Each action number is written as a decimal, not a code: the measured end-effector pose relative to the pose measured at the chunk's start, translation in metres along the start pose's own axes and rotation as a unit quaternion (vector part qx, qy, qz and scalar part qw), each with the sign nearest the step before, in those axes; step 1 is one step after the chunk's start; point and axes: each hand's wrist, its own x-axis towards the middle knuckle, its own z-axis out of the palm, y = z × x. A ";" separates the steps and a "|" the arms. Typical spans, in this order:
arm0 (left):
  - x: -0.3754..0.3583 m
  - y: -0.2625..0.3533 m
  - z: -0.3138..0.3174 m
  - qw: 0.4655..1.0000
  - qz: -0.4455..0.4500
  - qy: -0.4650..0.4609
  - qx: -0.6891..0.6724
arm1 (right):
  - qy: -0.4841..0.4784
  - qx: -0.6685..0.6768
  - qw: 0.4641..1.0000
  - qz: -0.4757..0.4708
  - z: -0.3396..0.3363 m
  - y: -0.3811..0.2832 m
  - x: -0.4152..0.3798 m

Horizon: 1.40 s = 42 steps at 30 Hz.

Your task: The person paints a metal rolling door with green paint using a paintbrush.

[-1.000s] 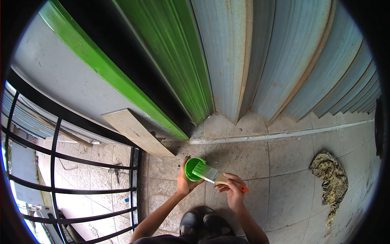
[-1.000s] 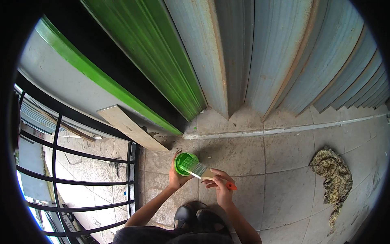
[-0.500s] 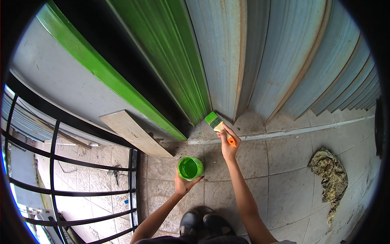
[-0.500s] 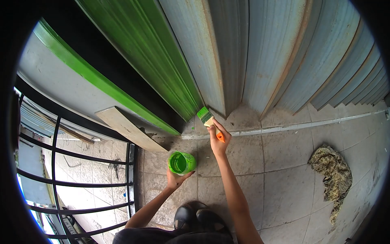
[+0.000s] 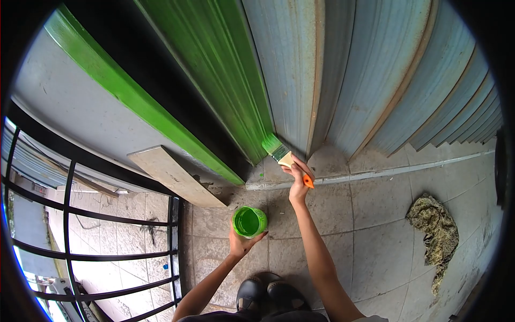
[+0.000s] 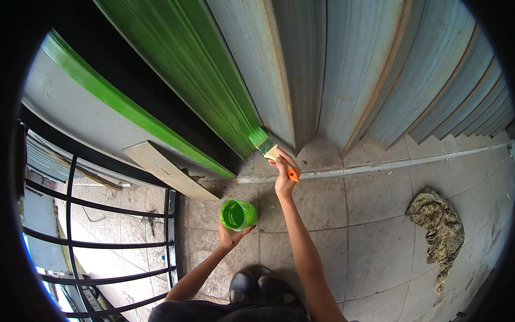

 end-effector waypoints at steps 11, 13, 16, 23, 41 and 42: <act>0.001 0.005 -0.002 1.000 0.006 0.005 0.010 | 0.014 -0.116 0.993 -0.023 -0.004 0.019 0.002; 0.002 0.005 -0.001 1.000 0.006 0.005 -0.001 | -0.002 -0.057 0.998 -0.026 0.006 0.001 0.004; -0.001 0.004 -0.002 1.000 -0.002 0.001 -0.002 | -0.017 -0.033 0.999 -0.023 0.008 -0.020 0.000; 0.002 0.007 -0.002 1.000 0.008 0.004 0.002 | -0.016 -0.190 0.981 -0.037 0.010 0.004 0.009; 0.001 -0.001 0.001 1.000 0.009 0.009 -0.016 | 0.024 -0.092 0.995 0.025 0.022 -0.020 0.018; 0.000 -0.004 0.001 1.000 0.009 0.007 -0.022 | 0.008 -0.102 0.995 -0.001 0.031 -0.029 0.021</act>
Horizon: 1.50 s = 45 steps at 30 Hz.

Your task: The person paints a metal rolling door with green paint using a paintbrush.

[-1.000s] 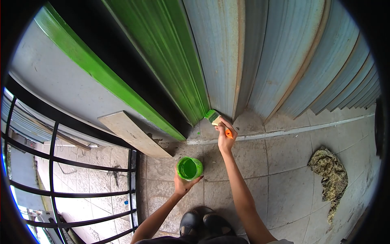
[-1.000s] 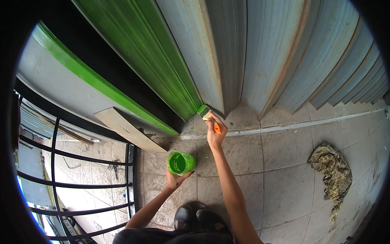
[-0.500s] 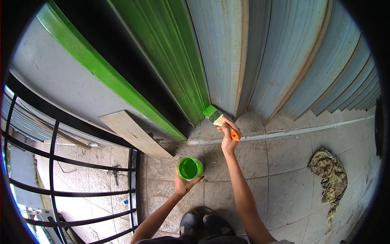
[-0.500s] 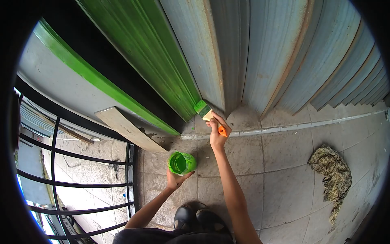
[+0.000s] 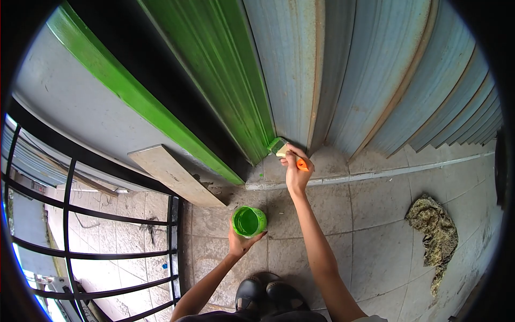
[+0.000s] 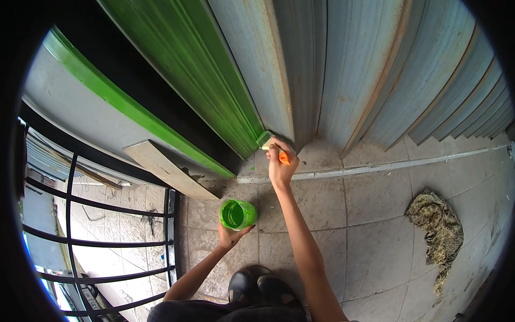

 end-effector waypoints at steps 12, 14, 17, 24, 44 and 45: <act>0.001 0.005 -0.001 1.000 0.008 -0.003 -0.003 | -0.001 0.134 0.991 0.002 -0.010 0.020 -0.015; 0.001 0.009 -0.003 1.000 -0.002 -0.003 0.014 | 0.019 0.106 0.994 0.020 -0.021 0.039 -0.029; 0.002 0.013 -0.002 1.000 0.001 0.002 0.017 | 0.035 0.074 0.996 0.043 -0.030 0.045 -0.040; 0.002 0.013 -0.002 1.000 0.014 0.011 0.020 | 0.004 0.083 0.996 0.033 -0.007 0.028 -0.020; 0.001 0.013 -0.003 1.000 -0.013 -0.006 0.014 | -0.023 0.185 0.980 -0.065 0.017 -0.055 -0.022; 0.001 0.015 -0.003 1.000 -0.014 -0.009 0.009 | -0.028 0.175 0.983 -0.050 0.015 -0.042 -0.021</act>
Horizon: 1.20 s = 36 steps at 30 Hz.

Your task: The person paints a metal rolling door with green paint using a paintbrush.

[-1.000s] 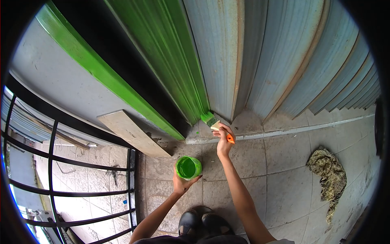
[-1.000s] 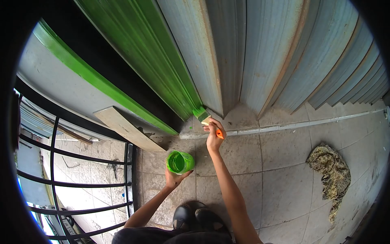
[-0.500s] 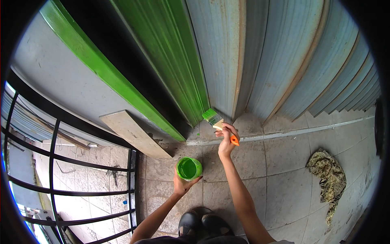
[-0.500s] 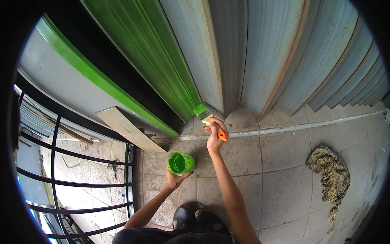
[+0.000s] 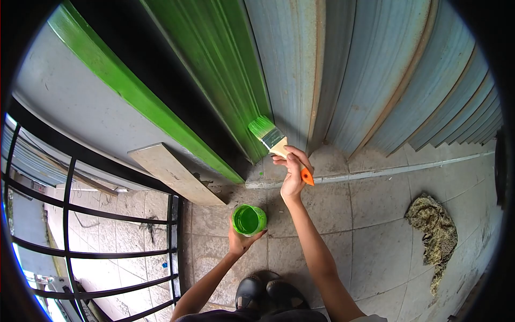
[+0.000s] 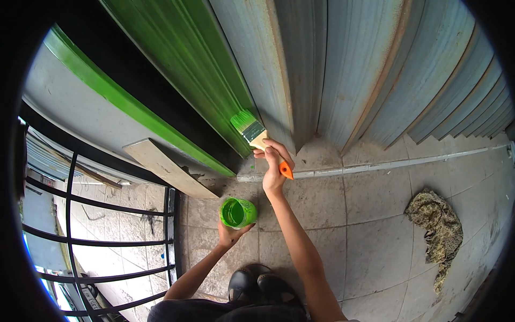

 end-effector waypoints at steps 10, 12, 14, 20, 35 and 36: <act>-0.002 -0.005 0.000 0.999 0.037 0.021 0.005 | 0.061 -0.076 0.990 0.101 -0.059 0.071 -0.045; 0.002 -0.004 0.003 0.997 0.066 0.040 0.003 | 0.060 -0.058 0.992 0.092 -0.035 0.059 -0.025; 0.002 -0.005 0.003 0.997 0.067 0.043 0.010 | 0.041 -0.050 0.996 0.066 -0.011 0.030 -0.006; -0.001 -0.006 0.000 1.000 0.024 0.013 0.008 | -0.014 0.032 0.999 -0.021 0.017 -0.020 0.000; 0.001 -0.006 0.002 0.999 0.027 0.013 0.019 | 0.036 -0.049 0.996 0.072 0.003 0.023 -0.017; 0.001 -0.009 0.002 0.999 0.036 0.020 0.028 | 0.027 -0.032 0.998 0.054 0.015 0.005 -0.010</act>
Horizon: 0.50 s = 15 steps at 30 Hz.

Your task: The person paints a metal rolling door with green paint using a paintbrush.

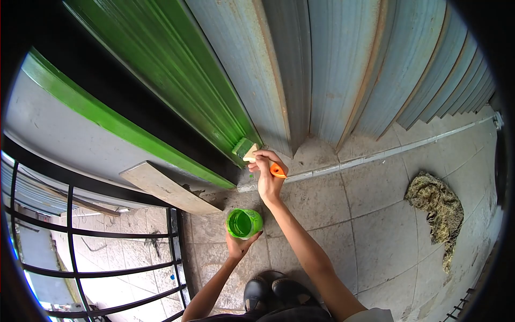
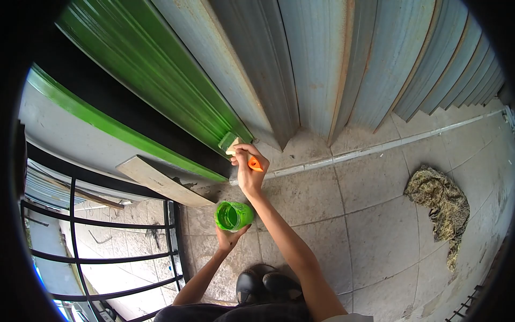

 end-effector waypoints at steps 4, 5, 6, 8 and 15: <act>0.001 0.006 -0.002 0.999 -0.013 -0.019 -0.022 | -0.037 0.050 0.995 -0.079 0.015 -0.029 0.000; 0.000 0.005 -0.001 1.000 -0.011 -0.009 -0.018 | -0.045 0.060 0.992 -0.102 0.015 -0.030 -0.003; 0.000 0.004 0.000 1.000 -0.009 -0.001 -0.014 | -0.054 0.031 0.994 -0.093 0.010 -0.022 -0.008; -0.001 0.005 -0.001 0.999 -0.019 -0.014 -0.028 | -0.055 -0.028 0.995 -0.079 -0.009 0.007 -0.019; 0.002 0.005 0.000 0.999 0.024 0.007 -0.027 | -0.007 -0.141 0.990 -0.009 -0.070 0.075 -0.050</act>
